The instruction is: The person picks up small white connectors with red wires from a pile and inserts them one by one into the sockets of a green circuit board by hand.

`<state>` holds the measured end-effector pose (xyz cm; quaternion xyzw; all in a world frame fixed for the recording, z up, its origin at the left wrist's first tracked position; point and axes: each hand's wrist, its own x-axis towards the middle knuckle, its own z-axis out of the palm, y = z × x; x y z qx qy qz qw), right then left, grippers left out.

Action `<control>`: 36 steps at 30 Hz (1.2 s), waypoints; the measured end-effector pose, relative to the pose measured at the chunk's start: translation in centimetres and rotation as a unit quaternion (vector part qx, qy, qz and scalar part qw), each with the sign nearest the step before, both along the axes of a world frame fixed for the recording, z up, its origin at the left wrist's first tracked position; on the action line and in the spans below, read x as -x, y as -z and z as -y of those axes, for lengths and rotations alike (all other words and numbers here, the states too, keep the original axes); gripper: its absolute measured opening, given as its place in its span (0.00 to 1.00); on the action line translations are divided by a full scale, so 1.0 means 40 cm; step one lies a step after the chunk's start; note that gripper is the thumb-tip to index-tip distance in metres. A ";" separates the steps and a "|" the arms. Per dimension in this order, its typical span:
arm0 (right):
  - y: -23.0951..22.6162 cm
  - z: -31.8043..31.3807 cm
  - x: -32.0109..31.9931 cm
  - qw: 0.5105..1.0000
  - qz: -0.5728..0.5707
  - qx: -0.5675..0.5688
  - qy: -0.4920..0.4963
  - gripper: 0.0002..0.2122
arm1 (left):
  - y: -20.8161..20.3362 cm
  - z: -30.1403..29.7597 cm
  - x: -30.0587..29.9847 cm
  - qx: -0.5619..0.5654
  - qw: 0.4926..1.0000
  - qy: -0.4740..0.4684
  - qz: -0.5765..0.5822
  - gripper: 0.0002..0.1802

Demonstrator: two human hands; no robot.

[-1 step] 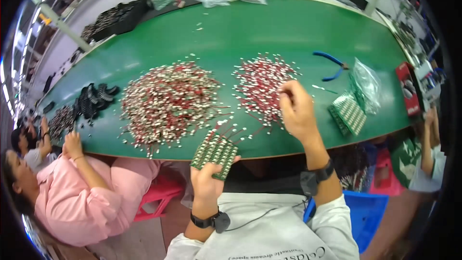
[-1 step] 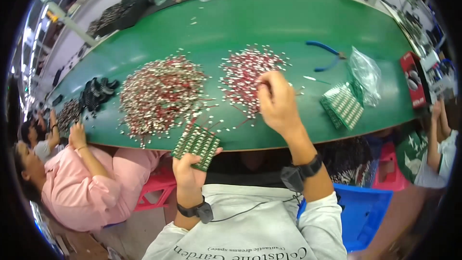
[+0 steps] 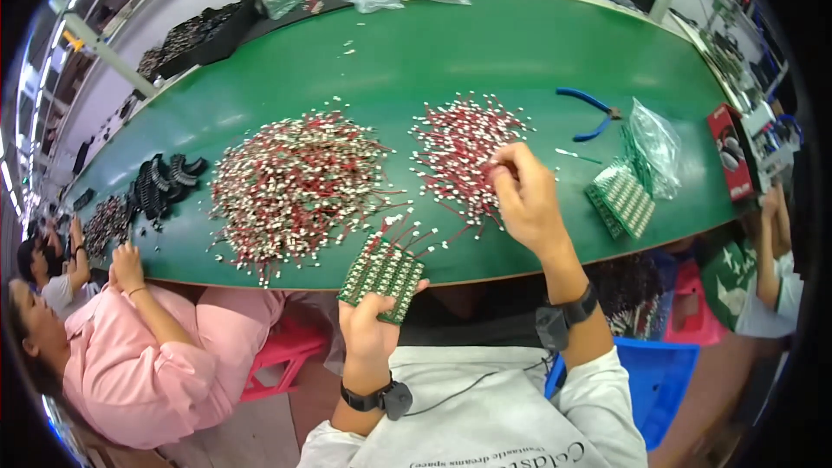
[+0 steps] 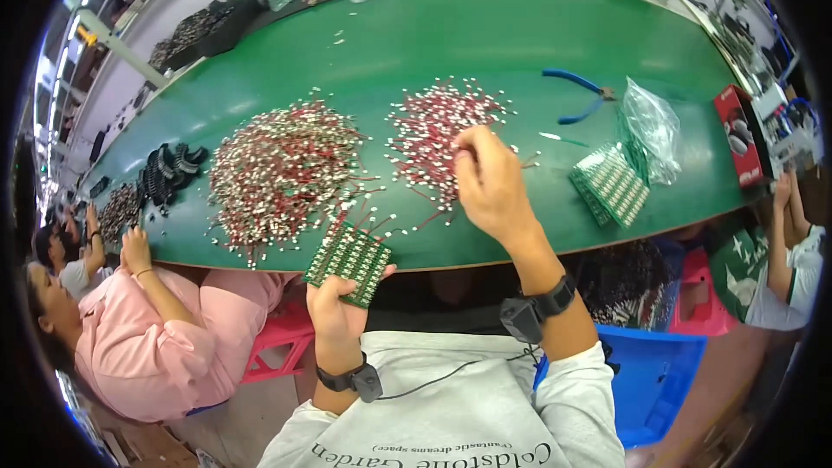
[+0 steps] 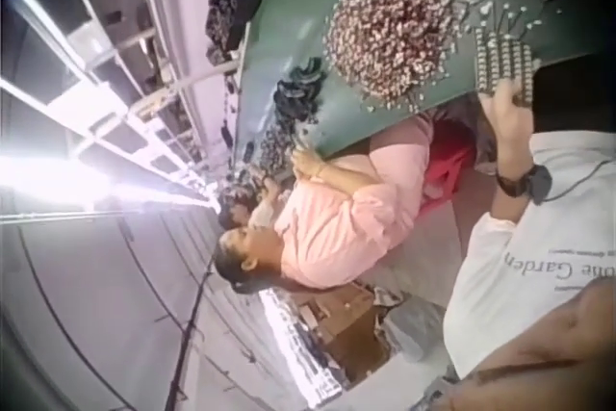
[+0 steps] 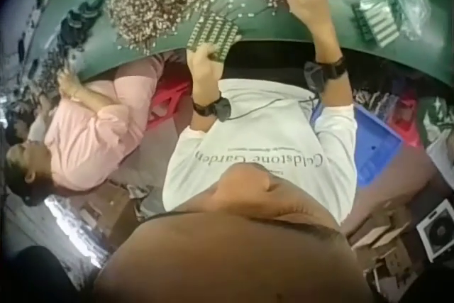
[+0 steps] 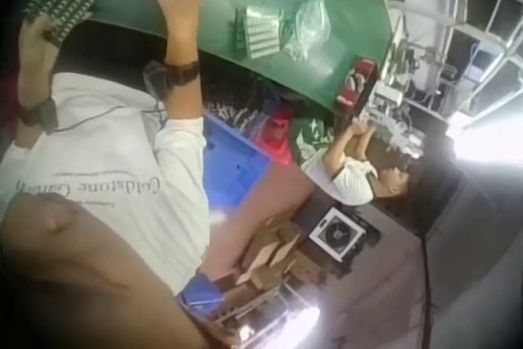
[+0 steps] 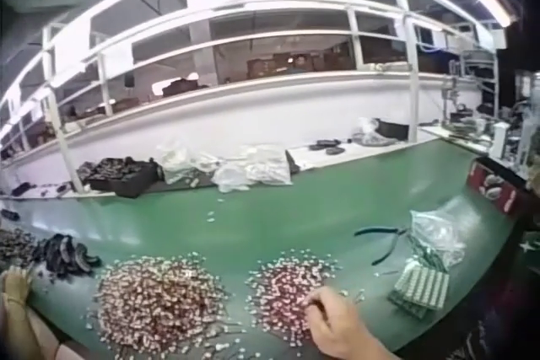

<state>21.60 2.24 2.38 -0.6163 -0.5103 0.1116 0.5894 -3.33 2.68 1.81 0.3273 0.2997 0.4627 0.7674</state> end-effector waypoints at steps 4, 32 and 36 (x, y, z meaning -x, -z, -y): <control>-0.041 0.067 0.026 0.998 0.036 0.048 -0.011 0.04 | 0.000 0.007 -0.032 0.009 1.000 0.010 0.013 0.41; 0.016 0.158 0.185 0.982 0.176 -0.025 -0.057 0.09 | -0.006 0.085 -0.076 -0.074 0.997 0.010 -0.004 0.45; 0.023 0.168 0.190 0.982 0.179 -0.007 -0.059 0.08 | -0.008 0.094 -0.077 -0.092 0.995 0.019 -0.014 0.45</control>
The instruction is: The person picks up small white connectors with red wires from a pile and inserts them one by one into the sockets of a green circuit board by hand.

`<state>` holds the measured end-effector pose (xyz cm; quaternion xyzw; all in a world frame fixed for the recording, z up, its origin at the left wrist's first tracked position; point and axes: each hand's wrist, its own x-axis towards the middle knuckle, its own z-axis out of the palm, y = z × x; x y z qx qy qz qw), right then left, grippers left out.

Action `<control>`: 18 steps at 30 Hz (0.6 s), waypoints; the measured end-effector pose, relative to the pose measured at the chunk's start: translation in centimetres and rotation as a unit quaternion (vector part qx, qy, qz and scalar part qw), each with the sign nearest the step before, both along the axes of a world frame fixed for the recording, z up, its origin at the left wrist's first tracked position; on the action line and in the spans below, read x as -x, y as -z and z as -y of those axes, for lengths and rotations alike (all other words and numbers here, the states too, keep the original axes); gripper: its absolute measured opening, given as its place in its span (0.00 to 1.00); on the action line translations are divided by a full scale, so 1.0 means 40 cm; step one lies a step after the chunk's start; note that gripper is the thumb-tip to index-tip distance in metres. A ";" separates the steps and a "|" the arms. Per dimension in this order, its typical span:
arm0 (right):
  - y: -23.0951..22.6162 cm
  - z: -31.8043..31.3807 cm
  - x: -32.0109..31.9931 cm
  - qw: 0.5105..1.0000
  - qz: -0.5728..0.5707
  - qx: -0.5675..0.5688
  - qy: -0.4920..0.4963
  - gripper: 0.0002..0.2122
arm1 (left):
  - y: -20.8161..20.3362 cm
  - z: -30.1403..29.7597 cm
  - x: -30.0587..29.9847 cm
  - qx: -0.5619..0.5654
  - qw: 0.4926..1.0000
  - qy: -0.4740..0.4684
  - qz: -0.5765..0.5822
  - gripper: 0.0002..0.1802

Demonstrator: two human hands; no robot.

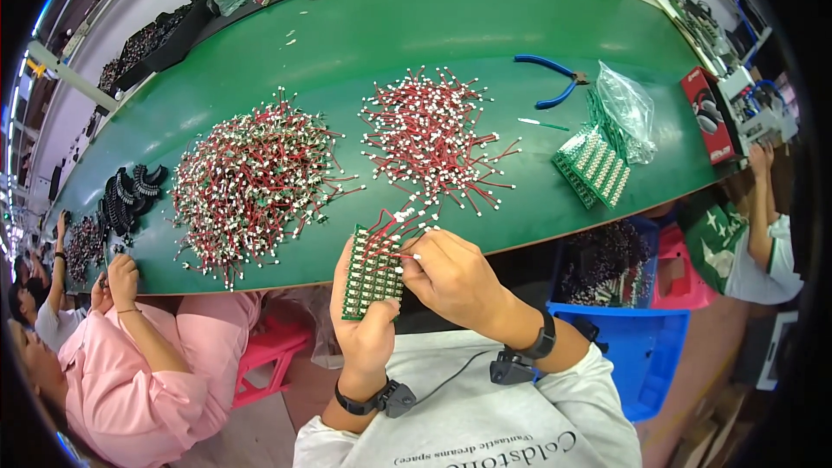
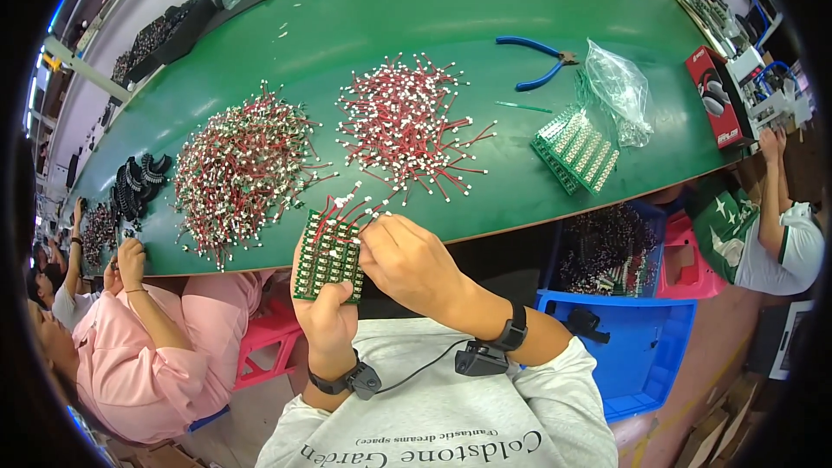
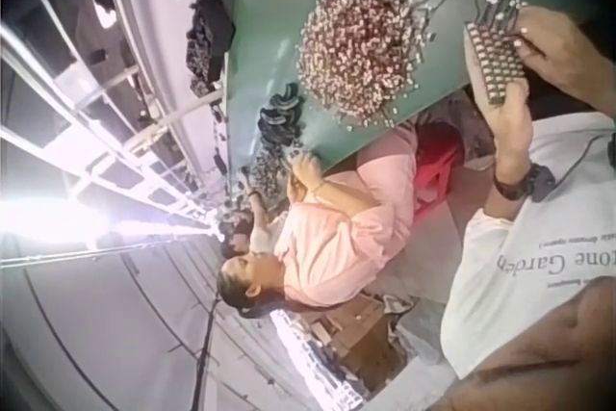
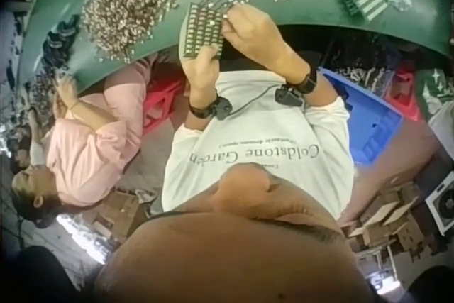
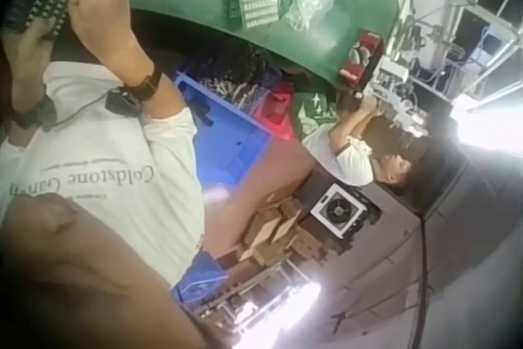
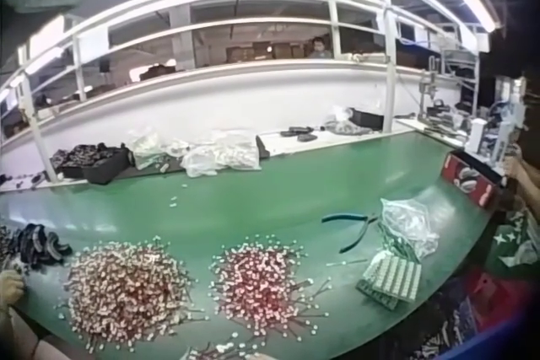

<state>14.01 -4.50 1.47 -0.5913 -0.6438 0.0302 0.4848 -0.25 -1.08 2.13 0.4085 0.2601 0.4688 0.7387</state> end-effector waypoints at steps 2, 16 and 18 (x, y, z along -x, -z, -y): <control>0.000 0.003 0.002 1.000 0.005 0.009 0.004 0.08 | -0.002 0.002 0.003 -0.018 0.999 0.010 -0.037 0.44; 0.016 0.004 -0.003 0.998 0.051 0.032 -0.014 0.04 | 0.000 -0.002 -0.010 -0.050 0.995 -0.027 -0.082 0.42; 0.017 0.015 -0.003 0.998 0.058 0.031 0.011 0.07 | 0.021 -0.007 -0.012 -0.056 0.996 0.004 -0.074 0.43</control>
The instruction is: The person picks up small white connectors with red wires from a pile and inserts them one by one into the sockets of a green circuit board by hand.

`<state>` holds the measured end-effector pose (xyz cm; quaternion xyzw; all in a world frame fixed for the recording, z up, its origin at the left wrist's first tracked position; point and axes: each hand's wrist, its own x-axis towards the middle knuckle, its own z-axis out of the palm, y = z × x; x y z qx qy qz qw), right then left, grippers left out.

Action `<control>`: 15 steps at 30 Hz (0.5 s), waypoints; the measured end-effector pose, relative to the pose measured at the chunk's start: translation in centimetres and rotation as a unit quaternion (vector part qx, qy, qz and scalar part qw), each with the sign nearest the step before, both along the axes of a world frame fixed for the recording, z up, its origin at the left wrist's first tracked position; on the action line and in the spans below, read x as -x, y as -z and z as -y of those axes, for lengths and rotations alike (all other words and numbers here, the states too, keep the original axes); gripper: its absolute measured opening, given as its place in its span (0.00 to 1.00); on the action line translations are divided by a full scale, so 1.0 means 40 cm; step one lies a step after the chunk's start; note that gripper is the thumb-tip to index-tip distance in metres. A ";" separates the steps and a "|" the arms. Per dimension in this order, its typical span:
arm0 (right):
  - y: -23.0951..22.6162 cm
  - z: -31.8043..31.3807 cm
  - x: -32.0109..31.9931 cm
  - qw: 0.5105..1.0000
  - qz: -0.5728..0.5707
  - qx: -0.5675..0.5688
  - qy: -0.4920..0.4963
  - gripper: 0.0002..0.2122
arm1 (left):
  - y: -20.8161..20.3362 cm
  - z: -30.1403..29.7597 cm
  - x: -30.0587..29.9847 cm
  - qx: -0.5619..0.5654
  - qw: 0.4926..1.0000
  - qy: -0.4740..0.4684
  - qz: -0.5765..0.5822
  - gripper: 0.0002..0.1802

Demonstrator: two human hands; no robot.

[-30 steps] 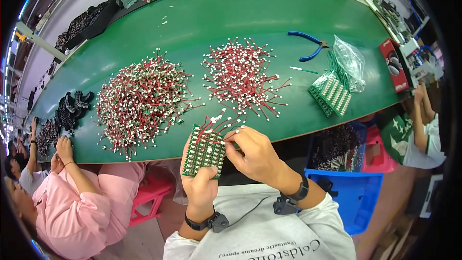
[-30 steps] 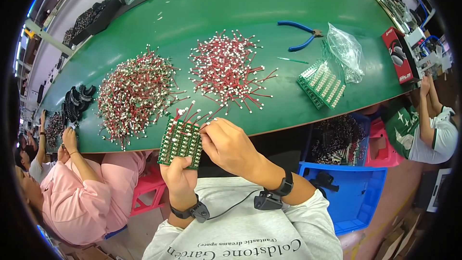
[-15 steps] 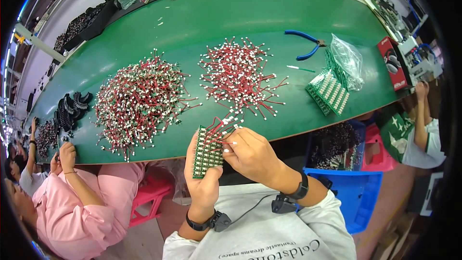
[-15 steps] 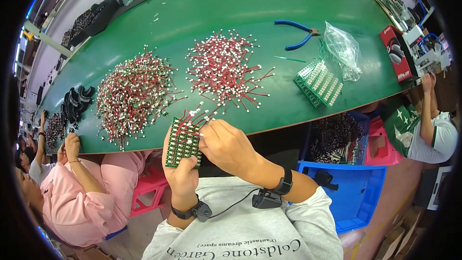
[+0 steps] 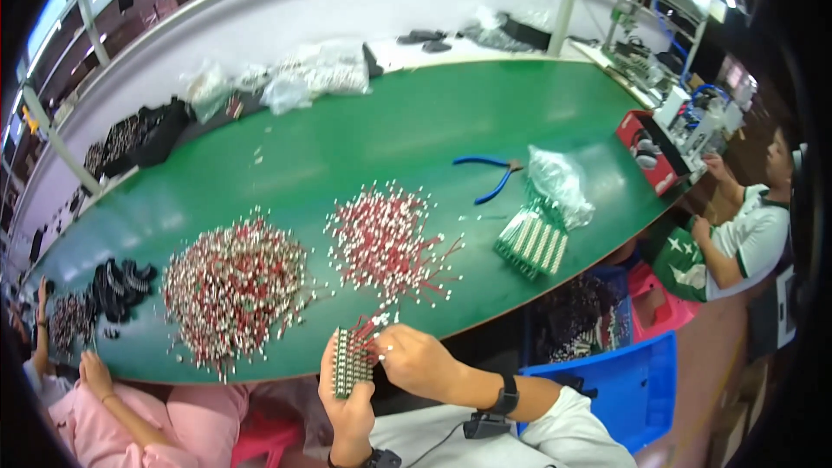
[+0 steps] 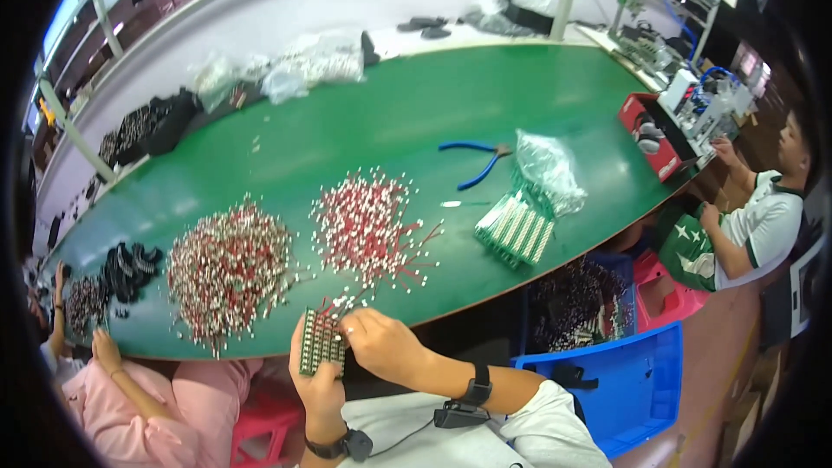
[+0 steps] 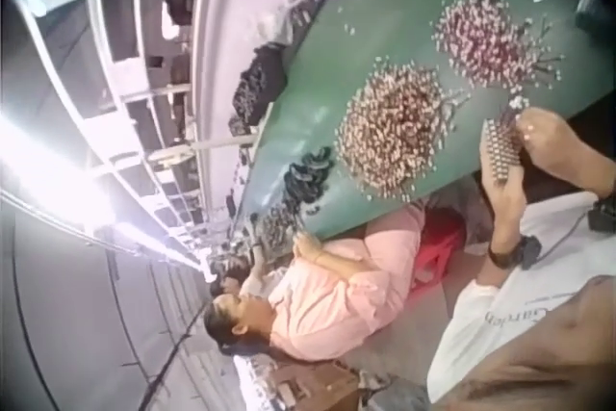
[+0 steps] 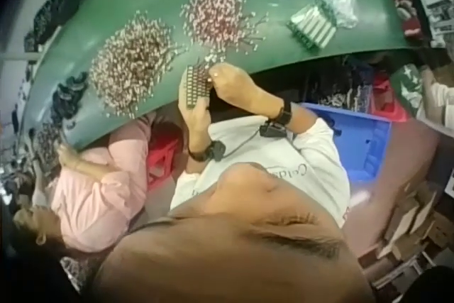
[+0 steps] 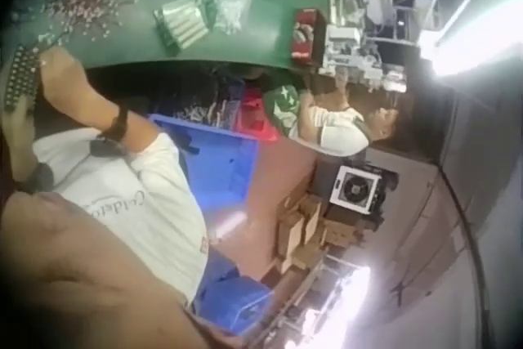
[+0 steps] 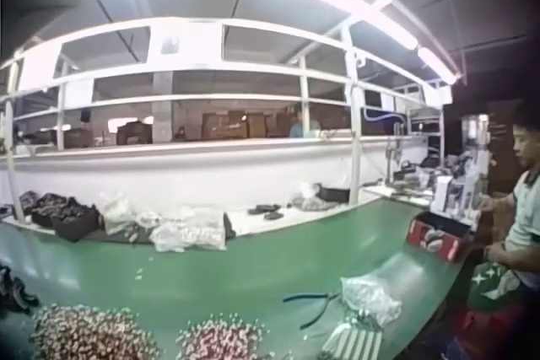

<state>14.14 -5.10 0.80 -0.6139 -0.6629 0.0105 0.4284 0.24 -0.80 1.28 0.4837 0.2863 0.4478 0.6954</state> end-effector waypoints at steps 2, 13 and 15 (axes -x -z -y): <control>-0.004 0.008 0.005 0.999 0.033 0.027 0.013 0.08 | -0.009 0.011 -0.004 -0.003 1.000 0.003 0.017 0.43; -0.030 -0.054 -0.024 0.999 0.019 -0.039 0.029 0.11 | -0.005 -0.047 0.039 0.054 0.996 -0.047 0.055 0.42; -0.069 -0.076 -0.076 0.996 0.036 -0.082 0.025 0.09 | -0.014 -0.048 0.065 0.063 0.992 -0.083 0.068 0.41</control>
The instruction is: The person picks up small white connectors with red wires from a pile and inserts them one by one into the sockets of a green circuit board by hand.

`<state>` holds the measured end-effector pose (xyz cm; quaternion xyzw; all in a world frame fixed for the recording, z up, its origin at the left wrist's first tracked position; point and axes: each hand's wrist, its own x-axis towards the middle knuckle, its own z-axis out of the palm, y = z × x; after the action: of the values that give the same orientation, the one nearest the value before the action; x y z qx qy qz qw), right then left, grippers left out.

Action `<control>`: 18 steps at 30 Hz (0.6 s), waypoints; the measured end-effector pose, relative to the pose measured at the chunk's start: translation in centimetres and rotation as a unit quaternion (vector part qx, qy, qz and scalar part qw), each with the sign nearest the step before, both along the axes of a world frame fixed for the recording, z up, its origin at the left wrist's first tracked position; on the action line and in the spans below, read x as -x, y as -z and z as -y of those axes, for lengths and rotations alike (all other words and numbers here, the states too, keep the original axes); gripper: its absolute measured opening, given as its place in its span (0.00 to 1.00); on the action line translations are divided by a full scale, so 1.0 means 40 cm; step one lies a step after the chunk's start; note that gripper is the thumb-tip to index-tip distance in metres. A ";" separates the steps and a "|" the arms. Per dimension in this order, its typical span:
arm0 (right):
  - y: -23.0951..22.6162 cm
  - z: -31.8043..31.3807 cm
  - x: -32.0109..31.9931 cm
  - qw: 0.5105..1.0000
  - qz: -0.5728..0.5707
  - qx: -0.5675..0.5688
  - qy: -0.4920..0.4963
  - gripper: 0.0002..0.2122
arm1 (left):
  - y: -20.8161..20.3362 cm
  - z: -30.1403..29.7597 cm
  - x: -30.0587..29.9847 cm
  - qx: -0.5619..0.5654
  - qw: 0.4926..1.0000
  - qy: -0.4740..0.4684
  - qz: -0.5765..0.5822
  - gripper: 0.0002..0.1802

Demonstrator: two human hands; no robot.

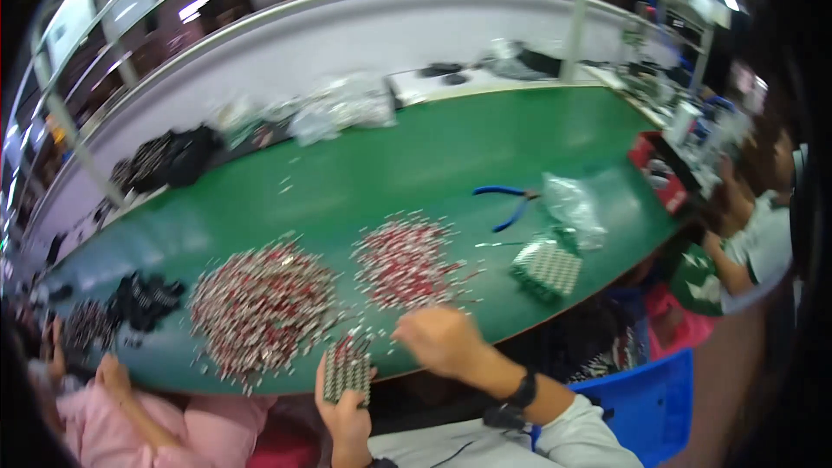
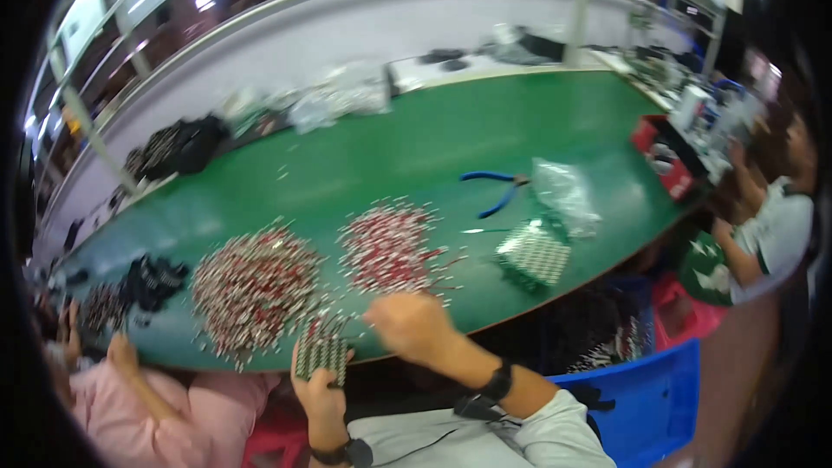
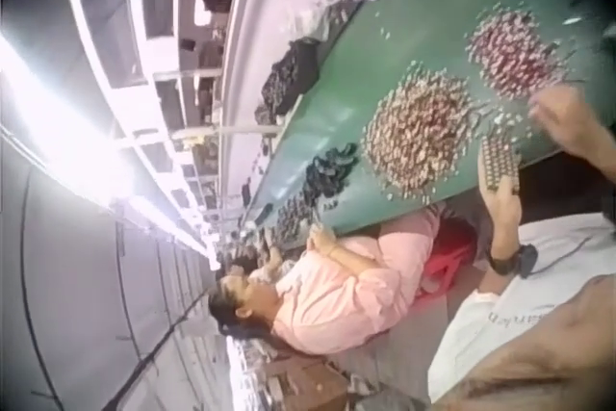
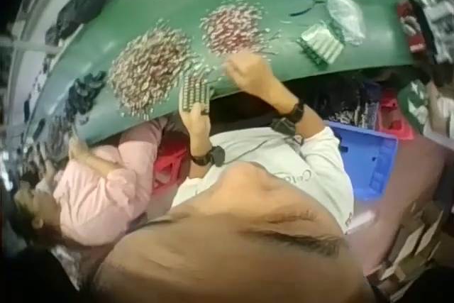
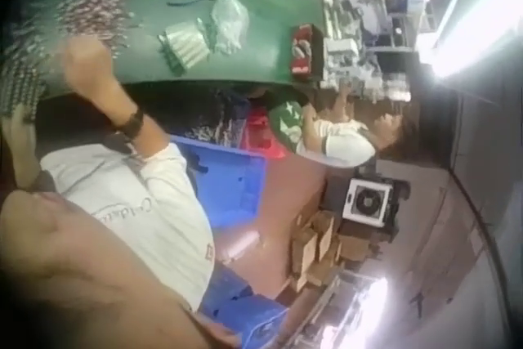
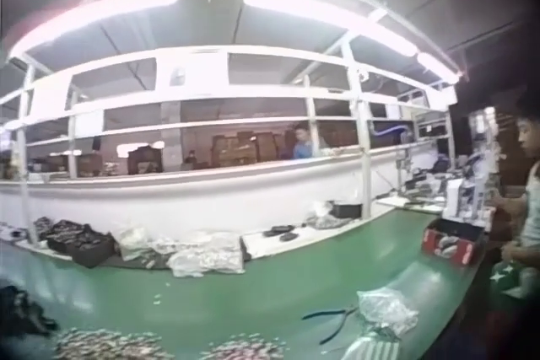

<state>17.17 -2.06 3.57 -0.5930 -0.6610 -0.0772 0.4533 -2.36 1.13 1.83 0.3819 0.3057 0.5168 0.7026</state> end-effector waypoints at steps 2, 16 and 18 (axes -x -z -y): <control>-0.016 -0.021 -0.046 0.995 0.025 0.087 0.050 0.08 | -0.007 0.001 0.015 0.007 1.000 -0.011 0.026 0.39; 0.037 -0.114 -0.134 0.992 -0.061 0.107 0.026 0.05 | 0.035 -0.014 0.082 0.008 0.998 0.052 -0.037 0.41; 0.023 -0.104 -0.147 0.980 -0.108 0.166 0.022 0.09 | 0.033 -0.016 0.081 0.012 0.998 0.054 -0.035 0.42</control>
<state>23.04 2.11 2.64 -0.6788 -0.5988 0.0881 0.4158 -5.62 1.76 0.50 0.4069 0.3156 0.4606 0.7230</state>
